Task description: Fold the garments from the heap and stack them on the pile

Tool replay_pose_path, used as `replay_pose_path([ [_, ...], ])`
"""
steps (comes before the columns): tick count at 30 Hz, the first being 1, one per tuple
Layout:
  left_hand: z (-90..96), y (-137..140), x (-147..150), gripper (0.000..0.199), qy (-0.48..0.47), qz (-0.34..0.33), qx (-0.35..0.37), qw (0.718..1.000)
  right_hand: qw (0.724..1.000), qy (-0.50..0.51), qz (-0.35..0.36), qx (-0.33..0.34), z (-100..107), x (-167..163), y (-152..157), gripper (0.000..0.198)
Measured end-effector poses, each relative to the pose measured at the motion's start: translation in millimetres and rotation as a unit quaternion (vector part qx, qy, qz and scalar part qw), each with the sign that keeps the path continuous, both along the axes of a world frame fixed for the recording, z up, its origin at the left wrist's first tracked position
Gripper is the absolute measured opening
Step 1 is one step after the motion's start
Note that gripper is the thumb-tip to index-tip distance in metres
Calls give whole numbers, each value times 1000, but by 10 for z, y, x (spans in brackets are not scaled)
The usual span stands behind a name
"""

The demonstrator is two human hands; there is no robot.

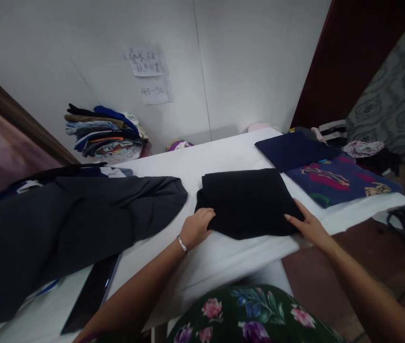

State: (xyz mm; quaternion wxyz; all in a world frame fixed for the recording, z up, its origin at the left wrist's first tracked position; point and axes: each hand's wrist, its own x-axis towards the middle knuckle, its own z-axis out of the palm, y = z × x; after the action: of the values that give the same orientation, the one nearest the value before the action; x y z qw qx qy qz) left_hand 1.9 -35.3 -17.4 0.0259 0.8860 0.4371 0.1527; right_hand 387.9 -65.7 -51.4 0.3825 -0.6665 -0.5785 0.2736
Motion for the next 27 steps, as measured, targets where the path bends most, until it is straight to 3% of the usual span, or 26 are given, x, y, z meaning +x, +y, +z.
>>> replay_pose_path([
  [2,-71,-45,-1,44,-16,9,11,1000,995,-102,5,20,10,27,-64,65],
  [4,-103,-53,-8,48,-27,7,19,999,977,-194,6,84,116,-17,-62,62],
  [7,-90,-47,-17,50,-35,2,20,999,941,-263,36,211,416,-245,85,60],
  [9,-74,-48,-21,51,-37,4,19,999,925,-285,68,243,610,-470,270,60],
  [12,-93,-54,-28,51,-35,4,21,999,915,-332,105,203,706,-781,607,63],
  [15,-158,-58,-46,53,-39,15,29,999,910,-375,134,119,553,-948,881,64],
  [18,-148,-81,-78,54,-40,27,26,998,906,-390,130,96,366,-976,987,66],
  [20,-26,-118,-85,53,-25,29,12,999,905,-393,121,106,314,-966,981,67],
  [23,317,-160,21,51,2,39,-24,999,900,-405,121,106,325,-976,944,67],
  [27,694,23,507,58,-28,43,12,999,891,-427,116,107,364,-1016,939,65],
])
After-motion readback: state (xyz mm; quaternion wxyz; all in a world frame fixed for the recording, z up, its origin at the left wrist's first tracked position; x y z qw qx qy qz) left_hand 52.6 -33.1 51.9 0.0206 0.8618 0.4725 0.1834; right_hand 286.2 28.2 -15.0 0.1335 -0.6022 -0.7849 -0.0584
